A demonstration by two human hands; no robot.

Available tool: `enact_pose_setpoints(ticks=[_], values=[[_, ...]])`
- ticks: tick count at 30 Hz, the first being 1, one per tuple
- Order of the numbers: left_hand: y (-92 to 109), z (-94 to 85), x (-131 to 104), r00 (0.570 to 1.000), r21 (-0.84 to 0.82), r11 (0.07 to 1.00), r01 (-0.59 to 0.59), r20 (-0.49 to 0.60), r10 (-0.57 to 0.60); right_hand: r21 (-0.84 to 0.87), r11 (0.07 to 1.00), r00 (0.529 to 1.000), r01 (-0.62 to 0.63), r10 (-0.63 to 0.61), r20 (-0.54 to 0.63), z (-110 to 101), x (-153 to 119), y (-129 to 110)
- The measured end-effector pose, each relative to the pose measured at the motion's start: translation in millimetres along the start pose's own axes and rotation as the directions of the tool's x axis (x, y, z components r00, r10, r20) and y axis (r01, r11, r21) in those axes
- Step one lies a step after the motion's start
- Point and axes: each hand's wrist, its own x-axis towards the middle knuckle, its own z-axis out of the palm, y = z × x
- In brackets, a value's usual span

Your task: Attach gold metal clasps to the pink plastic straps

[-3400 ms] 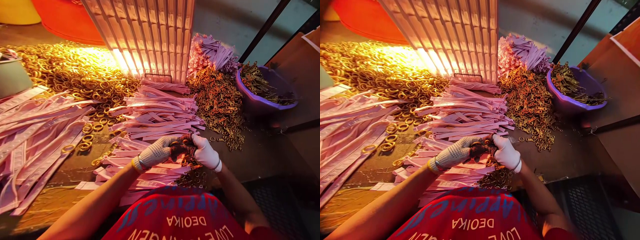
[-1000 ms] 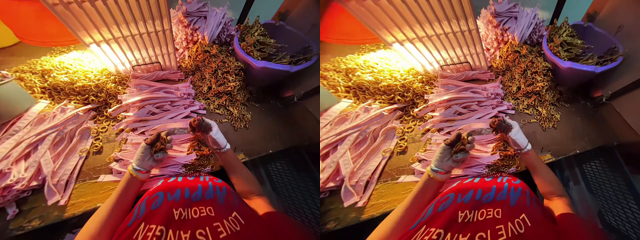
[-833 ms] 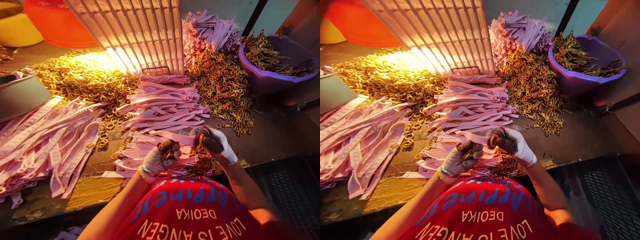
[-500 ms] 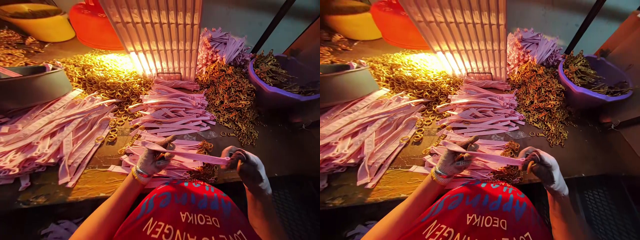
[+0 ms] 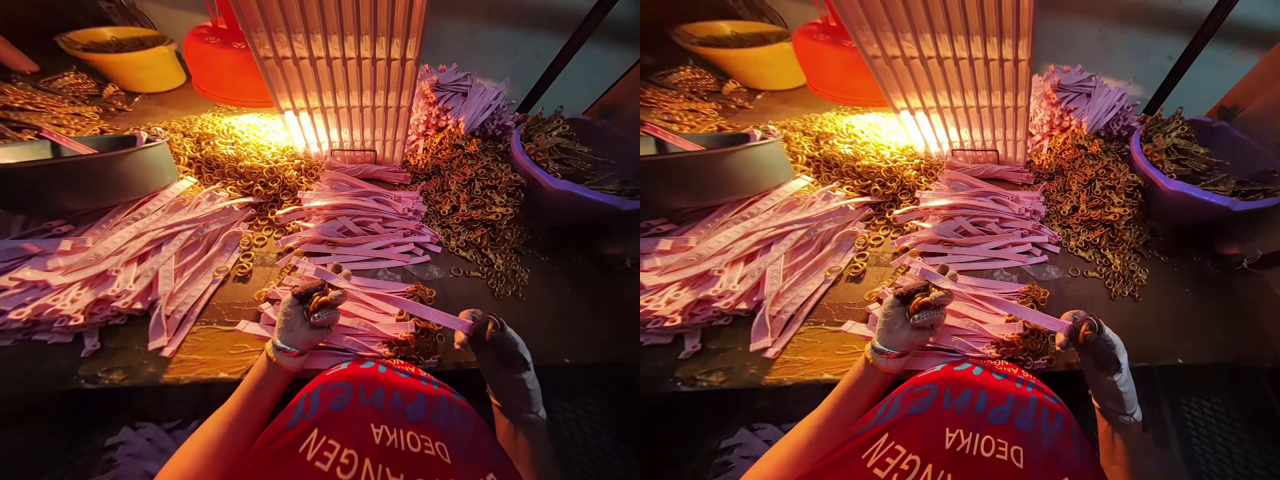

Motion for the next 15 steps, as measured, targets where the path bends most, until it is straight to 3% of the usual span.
enact_pose_setpoints(ticks=[3, 9, 12, 15], values=[[3, 5.5, -4, 0.996, -0.023, 0.996, -0.087, 0.003, 0.087, 0.079, 0.995, 0.998, -0.056, 0.057, -0.014, 6, 0, 3], [23, 19.8, -15, 0.992, 0.034, 0.992, -0.12, 0.029, 0.119, 0.13, 0.983, 0.986, -0.128, 0.112, 0.124, 34, 19, 10], [53, 37.8, -34, 0.975, 0.11, 0.969, -0.22, 0.019, 0.219, 0.058, 0.997, 0.988, -0.053, 0.044, 0.148, 53, 36, 12], [95, 63.1, -63, 0.912, 0.206, 0.891, -0.405, 0.027, 0.409, -0.068, 0.992, 0.974, 0.102, -0.086, 0.208, 66, 48, 8]])
